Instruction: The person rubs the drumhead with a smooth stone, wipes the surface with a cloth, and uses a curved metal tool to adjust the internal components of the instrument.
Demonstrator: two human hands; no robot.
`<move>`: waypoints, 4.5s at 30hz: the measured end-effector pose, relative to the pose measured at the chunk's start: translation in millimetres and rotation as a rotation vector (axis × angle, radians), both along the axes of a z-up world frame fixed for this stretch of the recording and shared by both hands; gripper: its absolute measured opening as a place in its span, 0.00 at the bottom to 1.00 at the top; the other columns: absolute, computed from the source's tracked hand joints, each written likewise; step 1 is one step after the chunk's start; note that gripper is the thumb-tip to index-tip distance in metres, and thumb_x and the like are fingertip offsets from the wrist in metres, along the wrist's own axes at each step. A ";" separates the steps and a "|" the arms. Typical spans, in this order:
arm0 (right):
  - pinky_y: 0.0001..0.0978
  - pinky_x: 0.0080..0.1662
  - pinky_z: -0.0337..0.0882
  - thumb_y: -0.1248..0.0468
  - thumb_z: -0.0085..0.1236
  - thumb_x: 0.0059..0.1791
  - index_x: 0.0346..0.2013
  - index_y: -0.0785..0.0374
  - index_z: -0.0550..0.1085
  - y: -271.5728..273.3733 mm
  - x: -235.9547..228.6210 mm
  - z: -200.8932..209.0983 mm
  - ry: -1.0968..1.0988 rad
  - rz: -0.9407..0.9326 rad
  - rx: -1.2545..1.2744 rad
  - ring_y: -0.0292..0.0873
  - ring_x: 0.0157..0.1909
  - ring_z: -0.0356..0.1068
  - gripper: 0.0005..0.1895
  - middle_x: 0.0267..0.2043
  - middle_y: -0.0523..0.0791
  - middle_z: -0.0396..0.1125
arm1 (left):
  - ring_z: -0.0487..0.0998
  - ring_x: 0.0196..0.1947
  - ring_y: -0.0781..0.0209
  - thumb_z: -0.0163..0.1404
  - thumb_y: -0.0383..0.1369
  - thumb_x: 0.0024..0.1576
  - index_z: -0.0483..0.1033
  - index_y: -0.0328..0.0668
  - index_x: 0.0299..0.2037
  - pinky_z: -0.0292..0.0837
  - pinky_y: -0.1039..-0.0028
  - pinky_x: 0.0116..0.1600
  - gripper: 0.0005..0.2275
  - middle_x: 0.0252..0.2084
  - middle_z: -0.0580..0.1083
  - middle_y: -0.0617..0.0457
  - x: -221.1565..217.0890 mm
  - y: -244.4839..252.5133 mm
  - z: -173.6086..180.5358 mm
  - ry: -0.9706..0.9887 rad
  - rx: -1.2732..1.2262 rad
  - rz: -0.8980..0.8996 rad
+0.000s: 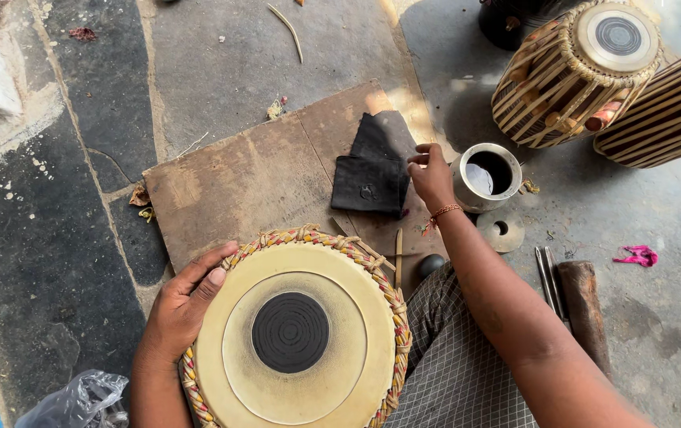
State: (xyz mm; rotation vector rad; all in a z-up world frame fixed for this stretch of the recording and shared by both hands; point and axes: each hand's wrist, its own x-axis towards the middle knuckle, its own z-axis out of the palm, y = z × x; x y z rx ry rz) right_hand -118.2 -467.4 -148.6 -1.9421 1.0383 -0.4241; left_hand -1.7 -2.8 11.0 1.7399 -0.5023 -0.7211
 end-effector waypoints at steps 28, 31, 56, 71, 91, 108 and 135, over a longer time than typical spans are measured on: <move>0.56 0.65 0.56 0.74 0.44 0.47 0.76 0.53 0.48 69.8 8.1 46.3 0.657 0.816 -0.397 0.51 0.77 0.45 0.42 0.71 0.48 0.57 | 0.73 0.64 0.61 0.49 0.42 0.61 0.76 0.45 0.61 0.64 0.70 0.67 0.20 0.62 0.77 0.50 -3.0 0.3 -0.2 -0.009 0.011 0.018; 0.60 0.66 0.52 0.74 0.41 0.48 0.77 0.54 0.46 70.4 8.8 36.2 0.565 0.794 -0.493 0.50 0.79 0.41 0.42 0.71 0.43 0.61 | 0.73 0.64 0.60 0.49 0.43 0.61 0.76 0.44 0.61 0.64 0.69 0.66 0.20 0.62 0.76 0.50 -1.3 1.7 0.2 -0.034 0.004 0.005; 0.47 0.50 0.61 0.72 0.47 0.46 0.73 0.61 0.53 83.1 -4.7 2.7 0.569 0.973 -0.756 0.50 0.61 0.58 0.39 0.63 0.46 0.67 | 0.74 0.62 0.61 0.50 0.45 0.62 0.77 0.46 0.59 0.66 0.69 0.65 0.19 0.59 0.78 0.50 -1.4 -2.3 7.1 -0.083 0.001 0.003; 0.49 0.51 0.70 0.80 0.45 0.42 0.73 0.52 0.52 55.6 -14.8 -8.8 0.313 0.736 -0.194 0.56 0.49 0.71 0.45 0.68 0.44 0.66 | 0.77 0.56 0.62 0.50 0.45 0.61 0.78 0.48 0.59 0.71 0.70 0.59 0.19 0.55 0.79 0.50 -7.1 1.8 5.1 -0.030 0.051 0.024; 0.40 0.51 0.73 0.76 0.47 0.49 0.71 0.61 0.59 36.3 -16.9 38.6 0.114 0.459 0.590 0.46 0.56 0.71 0.35 0.54 0.43 0.72 | 0.80 0.49 0.61 0.48 0.45 0.62 0.80 0.50 0.57 0.74 0.72 0.55 0.18 0.49 0.82 0.48 -10.9 6.0 3.9 -0.054 0.174 0.105; 0.47 0.56 0.72 0.73 0.45 0.52 0.70 0.65 0.62 43.5 -48.7 73.2 -0.279 0.383 1.075 0.50 0.57 0.73 0.30 0.50 0.44 0.73 | 0.42 0.79 0.40 0.39 0.61 0.62 0.39 0.39 0.76 0.32 0.32 0.73 0.42 0.78 0.46 0.41 -222.6 31.7 70.1 -1.065 0.306 0.095; 0.49 0.66 0.67 0.74 0.51 0.53 0.69 0.70 0.63 174.3 -98.5 237.7 -0.516 0.638 0.678 0.53 0.64 0.70 0.29 0.54 0.54 0.72 | 0.67 0.68 0.41 0.49 0.55 0.61 0.68 0.43 0.66 0.60 0.50 0.67 0.30 0.69 0.68 0.42 -87.1 -13.8 38.4 -0.987 -0.062 0.002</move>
